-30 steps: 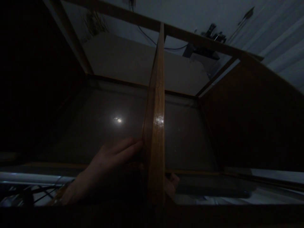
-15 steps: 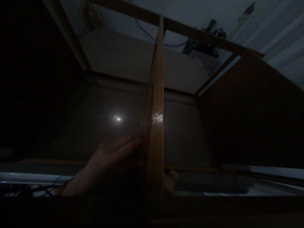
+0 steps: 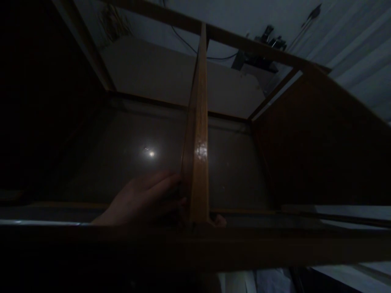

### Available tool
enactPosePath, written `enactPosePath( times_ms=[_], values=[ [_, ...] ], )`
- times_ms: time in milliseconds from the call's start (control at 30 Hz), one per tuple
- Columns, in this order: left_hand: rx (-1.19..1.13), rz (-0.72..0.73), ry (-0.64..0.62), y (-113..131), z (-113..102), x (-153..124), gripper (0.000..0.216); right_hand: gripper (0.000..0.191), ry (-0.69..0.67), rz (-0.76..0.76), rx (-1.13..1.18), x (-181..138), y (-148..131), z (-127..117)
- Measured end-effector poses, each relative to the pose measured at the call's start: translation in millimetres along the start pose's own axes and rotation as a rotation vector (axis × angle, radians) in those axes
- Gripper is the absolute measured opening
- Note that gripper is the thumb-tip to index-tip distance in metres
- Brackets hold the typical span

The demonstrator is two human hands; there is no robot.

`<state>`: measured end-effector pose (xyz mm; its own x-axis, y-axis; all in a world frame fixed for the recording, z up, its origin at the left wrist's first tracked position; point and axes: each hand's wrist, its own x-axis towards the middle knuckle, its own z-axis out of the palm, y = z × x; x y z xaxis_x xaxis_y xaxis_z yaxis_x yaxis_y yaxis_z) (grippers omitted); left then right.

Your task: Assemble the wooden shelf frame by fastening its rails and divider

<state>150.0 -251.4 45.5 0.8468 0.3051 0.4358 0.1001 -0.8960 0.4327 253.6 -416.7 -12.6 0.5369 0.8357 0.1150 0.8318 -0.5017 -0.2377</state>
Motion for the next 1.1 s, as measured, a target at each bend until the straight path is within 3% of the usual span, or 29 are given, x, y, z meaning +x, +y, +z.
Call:
enactPosePath(
  times_ms=[133, 233, 333, 533, 867, 1100],
  values=[
    [0.092, -0.025, -0.119, -7, 2, -11, 0.037, 0.032, 0.028, -0.007, 0.003, -4, -3, 2],
    [0.147, -0.051, -0.149, -7, 3, -23, 0.031, 0.034, 0.055, -0.011, 0.023, -8, -5, 2],
    [0.097, -0.101, -0.152, -3, 4, -32, 0.031, 0.044, 0.072, -0.011, 0.064, -8, -8, -1],
    [0.002, -0.127, -0.330, 5, 7, -37, 0.030, 0.044, 0.007, -0.064, 0.105, -6, -9, -8],
    [-0.026, -0.081, -0.301, 7, 4, -40, 0.030, 0.045, 0.075, -0.062, 0.124, -5, -13, -11],
    [0.001, -0.113, -0.233, -1, -6, -18, 0.033, 0.054, 0.146, -0.072, 0.142, -4, -12, -7]
  ],
)
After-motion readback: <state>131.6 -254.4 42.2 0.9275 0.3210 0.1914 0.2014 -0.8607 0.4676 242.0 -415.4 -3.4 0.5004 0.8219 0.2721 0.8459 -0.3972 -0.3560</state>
